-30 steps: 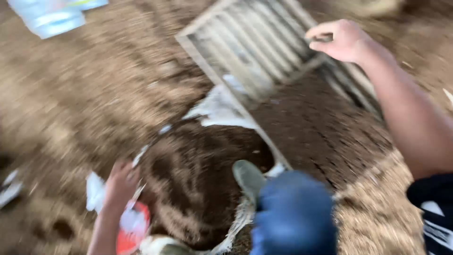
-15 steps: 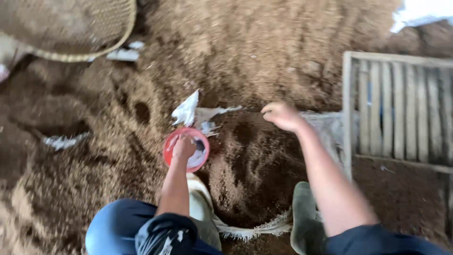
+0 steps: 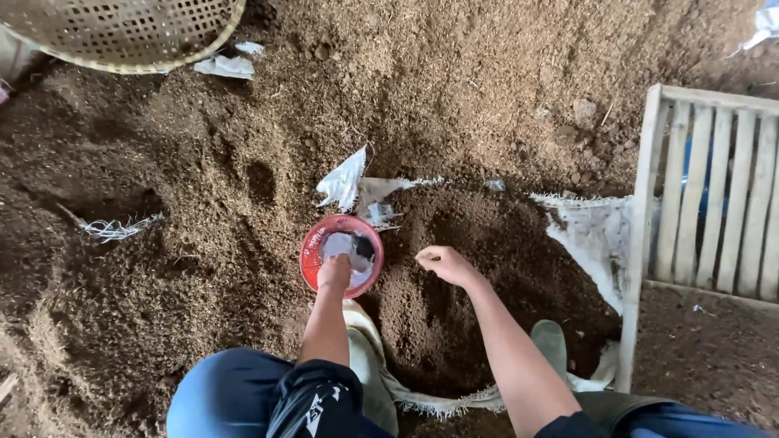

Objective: Filling small plastic bags with soil substrate and arranging them in a wooden tray for seedling preparation.

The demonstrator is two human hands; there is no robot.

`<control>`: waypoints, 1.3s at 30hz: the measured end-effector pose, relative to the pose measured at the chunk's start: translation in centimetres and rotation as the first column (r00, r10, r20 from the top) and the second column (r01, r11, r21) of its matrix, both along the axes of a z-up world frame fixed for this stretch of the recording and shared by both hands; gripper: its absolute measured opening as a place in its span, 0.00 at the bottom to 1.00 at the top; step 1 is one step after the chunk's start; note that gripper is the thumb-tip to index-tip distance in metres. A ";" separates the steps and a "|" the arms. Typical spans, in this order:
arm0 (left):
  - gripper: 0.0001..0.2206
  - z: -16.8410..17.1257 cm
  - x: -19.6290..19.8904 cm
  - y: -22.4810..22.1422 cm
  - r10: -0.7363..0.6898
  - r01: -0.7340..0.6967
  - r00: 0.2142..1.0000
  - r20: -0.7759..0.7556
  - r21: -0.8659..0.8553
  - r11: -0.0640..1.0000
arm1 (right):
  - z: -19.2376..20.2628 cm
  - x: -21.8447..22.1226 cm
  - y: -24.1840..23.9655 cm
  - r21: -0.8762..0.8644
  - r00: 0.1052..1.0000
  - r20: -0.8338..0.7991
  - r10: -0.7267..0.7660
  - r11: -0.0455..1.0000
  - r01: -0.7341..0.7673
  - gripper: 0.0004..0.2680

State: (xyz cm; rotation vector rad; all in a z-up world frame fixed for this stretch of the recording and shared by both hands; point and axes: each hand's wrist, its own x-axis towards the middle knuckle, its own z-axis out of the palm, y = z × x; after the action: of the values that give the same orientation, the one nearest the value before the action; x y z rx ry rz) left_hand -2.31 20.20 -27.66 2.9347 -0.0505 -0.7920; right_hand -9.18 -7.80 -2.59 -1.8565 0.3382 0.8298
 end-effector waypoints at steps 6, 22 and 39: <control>0.04 4.1 -0.1 0.1 0.276 -0.254 0.959 0.066 -0.234 0.938 | -1.9 0.7 -0.2 -0.011 0.999 0.044 -0.030 0.999 0.030 0.14; 0.11 16.2 -0.5 -3.0 0.337 -0.339 0.926 -0.170 -0.768 0.544 | -5.5 2.2 6.5 0.240 0.956 0.220 -0.192 0.961 0.138 0.23; 0.15 22.2 -1.0 -10.4 0.111 -0.314 0.948 -0.299 -0.937 0.154 | 1.1 -0.2 0.2 0.122 0.789 0.343 -0.509 0.857 0.500 0.10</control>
State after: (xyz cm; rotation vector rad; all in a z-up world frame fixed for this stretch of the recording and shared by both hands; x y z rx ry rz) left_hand -3.26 9.82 -5.46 1.5163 -0.0848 -0.5726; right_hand -9.41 -7.58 -1.50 -1.7298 0.5529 0.1116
